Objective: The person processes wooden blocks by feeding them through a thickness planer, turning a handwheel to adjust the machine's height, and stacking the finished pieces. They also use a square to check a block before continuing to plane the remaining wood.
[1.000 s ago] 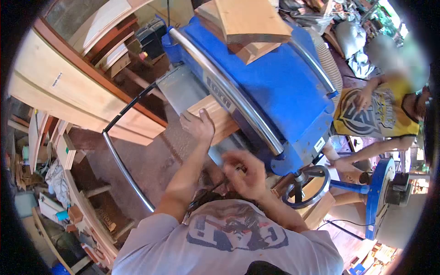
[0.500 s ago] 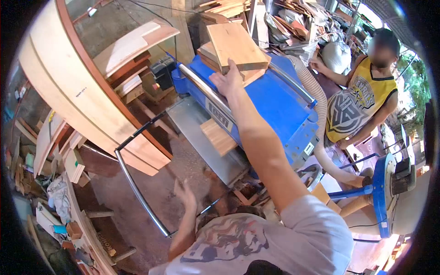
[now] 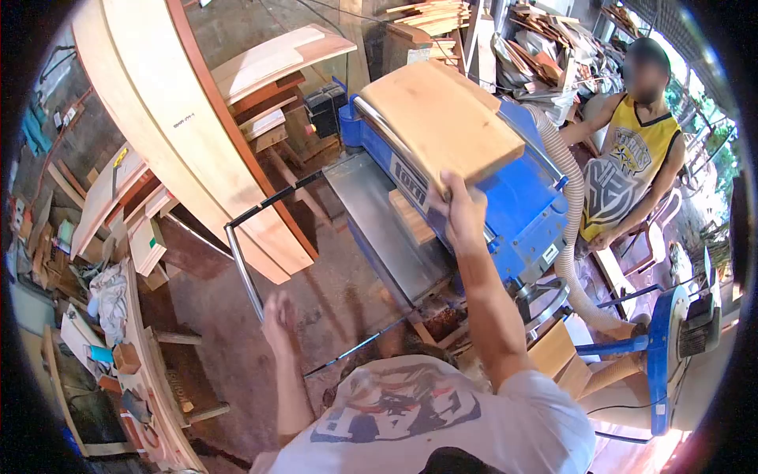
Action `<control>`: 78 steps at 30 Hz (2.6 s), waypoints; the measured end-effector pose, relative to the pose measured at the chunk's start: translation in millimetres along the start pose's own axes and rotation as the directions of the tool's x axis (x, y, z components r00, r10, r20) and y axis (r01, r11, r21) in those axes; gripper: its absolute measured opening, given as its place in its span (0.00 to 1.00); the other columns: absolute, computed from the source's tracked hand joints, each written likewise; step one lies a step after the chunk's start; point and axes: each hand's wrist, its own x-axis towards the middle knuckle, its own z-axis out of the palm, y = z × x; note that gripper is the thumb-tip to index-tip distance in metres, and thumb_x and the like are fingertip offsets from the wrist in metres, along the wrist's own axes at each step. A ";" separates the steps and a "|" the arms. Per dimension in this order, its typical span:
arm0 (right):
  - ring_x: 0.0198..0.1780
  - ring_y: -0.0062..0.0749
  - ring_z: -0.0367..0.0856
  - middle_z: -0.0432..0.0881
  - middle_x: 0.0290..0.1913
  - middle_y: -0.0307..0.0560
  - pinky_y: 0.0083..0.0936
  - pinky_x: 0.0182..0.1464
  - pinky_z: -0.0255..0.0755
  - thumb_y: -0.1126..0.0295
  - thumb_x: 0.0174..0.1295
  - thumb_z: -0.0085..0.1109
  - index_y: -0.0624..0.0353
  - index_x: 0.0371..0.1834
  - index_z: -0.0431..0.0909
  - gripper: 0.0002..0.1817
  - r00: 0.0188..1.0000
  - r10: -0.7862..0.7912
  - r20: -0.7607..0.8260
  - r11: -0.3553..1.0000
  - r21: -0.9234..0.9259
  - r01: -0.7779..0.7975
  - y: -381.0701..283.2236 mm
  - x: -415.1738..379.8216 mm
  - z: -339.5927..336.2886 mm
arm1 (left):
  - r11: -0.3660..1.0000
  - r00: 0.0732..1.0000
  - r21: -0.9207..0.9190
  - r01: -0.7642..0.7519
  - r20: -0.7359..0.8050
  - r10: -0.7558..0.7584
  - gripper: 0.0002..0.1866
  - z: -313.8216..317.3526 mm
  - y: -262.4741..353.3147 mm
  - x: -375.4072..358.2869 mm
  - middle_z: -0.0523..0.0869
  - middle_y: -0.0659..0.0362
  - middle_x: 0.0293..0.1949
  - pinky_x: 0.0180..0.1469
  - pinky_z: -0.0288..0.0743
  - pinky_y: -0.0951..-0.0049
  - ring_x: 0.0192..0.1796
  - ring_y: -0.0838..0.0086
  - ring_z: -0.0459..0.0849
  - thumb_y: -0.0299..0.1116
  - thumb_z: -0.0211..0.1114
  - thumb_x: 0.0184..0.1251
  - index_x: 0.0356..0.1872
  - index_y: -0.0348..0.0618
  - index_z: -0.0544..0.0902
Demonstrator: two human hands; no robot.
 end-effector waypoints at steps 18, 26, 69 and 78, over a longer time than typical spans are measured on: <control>0.54 0.52 0.84 0.81 0.61 0.59 0.37 0.56 0.78 0.71 0.42 0.79 0.62 0.57 0.80 0.33 0.418 -0.243 0.876 0.321 -0.334 0.886 38.0 -123.1 -39.3 | 0.859 0.890 -0.243 -0.451 -0.059 0.451 0.45 32.6 74.6 95.8 0.71 0.46 0.72 0.76 0.62 0.56 0.72 0.55 0.71 0.70 0.33 0.77 0.76 0.40 0.62; 0.50 0.38 0.86 0.87 0.50 0.50 0.31 0.53 0.79 0.62 0.60 0.73 0.66 0.55 0.82 0.24 0.855 0.292 0.429 0.740 -0.668 0.083 40.8 -114.8 -43.8 | 0.997 0.970 0.073 -0.036 0.241 0.017 0.34 -52.1 17.6 87.5 0.78 0.50 0.65 0.68 0.72 0.62 0.65 0.64 0.78 0.49 0.62 0.77 0.71 0.29 0.68; 0.45 0.26 0.85 0.86 0.53 0.55 0.25 0.44 0.81 0.73 0.67 0.66 0.70 0.72 0.66 0.31 0.890 0.257 0.377 0.765 -0.642 0.051 81.6 -69.5 -69.7 | 0.760 0.986 0.628 -0.166 0.100 0.132 0.37 223.7 -135.6 95.9 0.68 0.28 0.69 0.77 0.55 0.54 0.73 0.40 0.66 0.43 0.54 0.77 0.71 0.17 0.58; 0.43 0.39 0.84 0.80 0.49 0.55 0.41 0.46 0.85 0.64 0.70 0.62 0.71 0.70 0.63 0.31 0.941 -0.238 -0.239 0.963 -0.186 0.196 -0.3 33.3 12.9 | 0.755 0.998 0.653 -0.056 0.063 0.018 0.40 250.6 -125.2 83.6 0.61 0.27 0.73 0.79 0.49 0.53 0.76 0.40 0.60 0.46 0.54 0.77 0.71 0.15 0.56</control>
